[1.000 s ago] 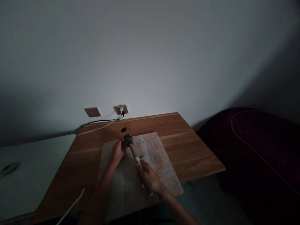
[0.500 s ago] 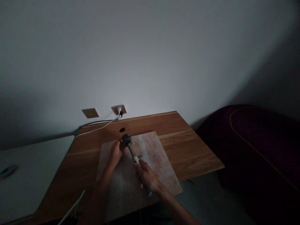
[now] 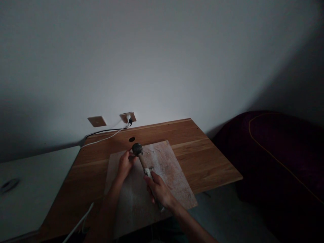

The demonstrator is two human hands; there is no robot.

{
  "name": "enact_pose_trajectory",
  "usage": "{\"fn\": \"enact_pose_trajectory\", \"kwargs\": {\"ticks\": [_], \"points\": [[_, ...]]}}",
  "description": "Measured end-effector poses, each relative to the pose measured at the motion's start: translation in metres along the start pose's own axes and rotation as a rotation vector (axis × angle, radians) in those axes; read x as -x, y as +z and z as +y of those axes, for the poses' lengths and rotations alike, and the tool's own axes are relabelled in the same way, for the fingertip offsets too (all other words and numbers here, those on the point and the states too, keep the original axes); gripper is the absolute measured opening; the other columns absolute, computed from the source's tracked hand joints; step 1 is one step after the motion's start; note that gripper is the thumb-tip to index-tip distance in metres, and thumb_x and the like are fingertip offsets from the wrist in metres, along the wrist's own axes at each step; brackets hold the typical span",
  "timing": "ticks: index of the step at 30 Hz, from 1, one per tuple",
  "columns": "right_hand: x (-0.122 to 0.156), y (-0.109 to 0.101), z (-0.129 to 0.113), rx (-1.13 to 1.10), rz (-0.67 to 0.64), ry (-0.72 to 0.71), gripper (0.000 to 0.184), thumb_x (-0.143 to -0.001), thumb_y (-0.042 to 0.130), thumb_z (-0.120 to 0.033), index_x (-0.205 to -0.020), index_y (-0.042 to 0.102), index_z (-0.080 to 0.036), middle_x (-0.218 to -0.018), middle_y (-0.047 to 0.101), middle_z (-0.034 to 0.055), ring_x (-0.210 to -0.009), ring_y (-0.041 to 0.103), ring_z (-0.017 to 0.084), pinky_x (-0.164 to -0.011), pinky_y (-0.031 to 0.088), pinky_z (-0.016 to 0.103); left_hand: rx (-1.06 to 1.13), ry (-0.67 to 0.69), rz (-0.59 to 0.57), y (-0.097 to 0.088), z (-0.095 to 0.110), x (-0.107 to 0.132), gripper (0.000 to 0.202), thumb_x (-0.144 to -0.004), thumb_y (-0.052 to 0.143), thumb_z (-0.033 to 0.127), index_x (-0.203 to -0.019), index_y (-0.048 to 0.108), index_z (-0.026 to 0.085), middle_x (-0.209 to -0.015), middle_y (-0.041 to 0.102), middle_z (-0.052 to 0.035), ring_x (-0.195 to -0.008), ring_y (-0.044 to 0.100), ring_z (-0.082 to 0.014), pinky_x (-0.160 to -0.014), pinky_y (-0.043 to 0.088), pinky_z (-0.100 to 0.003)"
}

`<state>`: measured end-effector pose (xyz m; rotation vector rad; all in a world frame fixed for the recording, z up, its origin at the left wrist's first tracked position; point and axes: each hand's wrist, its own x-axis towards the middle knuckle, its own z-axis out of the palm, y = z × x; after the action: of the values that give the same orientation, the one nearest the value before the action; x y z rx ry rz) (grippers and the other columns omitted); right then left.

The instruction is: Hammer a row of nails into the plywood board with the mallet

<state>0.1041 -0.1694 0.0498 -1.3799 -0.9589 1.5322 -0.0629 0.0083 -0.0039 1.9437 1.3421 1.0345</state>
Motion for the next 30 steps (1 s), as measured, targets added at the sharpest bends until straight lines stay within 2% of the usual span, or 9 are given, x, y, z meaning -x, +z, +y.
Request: {"fn": "enact_pose_trajectory", "kwargs": {"ticks": [5,11,18,21,25,30], "points": [[-0.002,0.002,0.002,0.014,0.008,0.041,0.050,-0.092,0.055,-0.073,-0.092,0.045,-0.025,-0.060,0.050,-0.0125,-0.035,0.043,0.006,-0.033,0.034,0.019,0.007,-0.003,-0.004,-0.002,0.005,0.000,0.039,-0.073,0.071,0.028,-0.111,0.068,0.022,-0.091,0.082,-0.0057,-0.091,0.080,-0.0283,-0.085,0.062,-0.039],[-0.003,0.004,0.004,-0.028,0.016,0.029,0.048,-0.092,0.055,-0.071,-0.092,0.044,-0.025,-0.060,0.049,-0.0128,-0.034,0.040,0.005,-0.032,0.032,0.019,0.025,0.003,-0.011,-0.002,0.009,0.001,0.025,-0.074,0.072,0.032,-0.097,0.068,0.022,-0.088,0.081,-0.0060,-0.089,0.079,-0.0279,-0.086,0.062,-0.039],[-0.002,0.007,0.009,-0.044,0.005,0.027,0.048,-0.092,0.057,-0.071,-0.093,0.044,-0.025,-0.061,0.048,-0.0128,-0.037,0.041,0.006,-0.033,0.036,0.019,0.027,-0.026,0.025,0.004,0.001,-0.001,0.041,-0.069,0.068,0.026,-0.110,0.068,0.020,-0.094,0.082,-0.0071,-0.090,0.080,-0.0298,-0.086,0.063,-0.042],[-0.002,0.007,0.009,-0.025,0.018,0.035,0.047,-0.093,0.057,-0.070,-0.092,0.044,-0.025,-0.061,0.048,-0.0123,-0.036,0.040,0.006,-0.033,0.035,0.019,0.014,-0.016,0.029,0.004,-0.001,-0.001,0.042,-0.068,0.069,0.025,-0.110,0.069,0.020,-0.097,0.082,-0.0076,-0.093,0.080,-0.0299,-0.087,0.063,-0.041],[-0.002,0.006,0.007,-0.034,0.028,0.019,0.044,-0.094,0.057,-0.067,-0.094,0.045,-0.024,-0.062,0.050,-0.0118,-0.036,0.041,0.005,-0.033,0.035,0.019,0.006,-0.020,0.004,0.003,-0.002,-0.002,0.039,-0.072,0.069,0.028,-0.110,0.069,0.021,-0.090,0.081,-0.0061,-0.088,0.080,-0.0298,-0.085,0.063,-0.042],[0.000,0.005,0.006,0.015,0.016,0.019,0.047,-0.094,0.056,-0.070,-0.091,0.044,-0.025,-0.063,0.050,-0.0115,-0.036,0.042,0.005,-0.032,0.034,0.019,0.012,-0.017,0.017,0.003,-0.001,-0.002,0.039,-0.070,0.069,0.026,-0.108,0.069,0.021,-0.101,0.083,-0.0099,-0.097,0.080,-0.0309,-0.090,0.063,-0.042]]}}
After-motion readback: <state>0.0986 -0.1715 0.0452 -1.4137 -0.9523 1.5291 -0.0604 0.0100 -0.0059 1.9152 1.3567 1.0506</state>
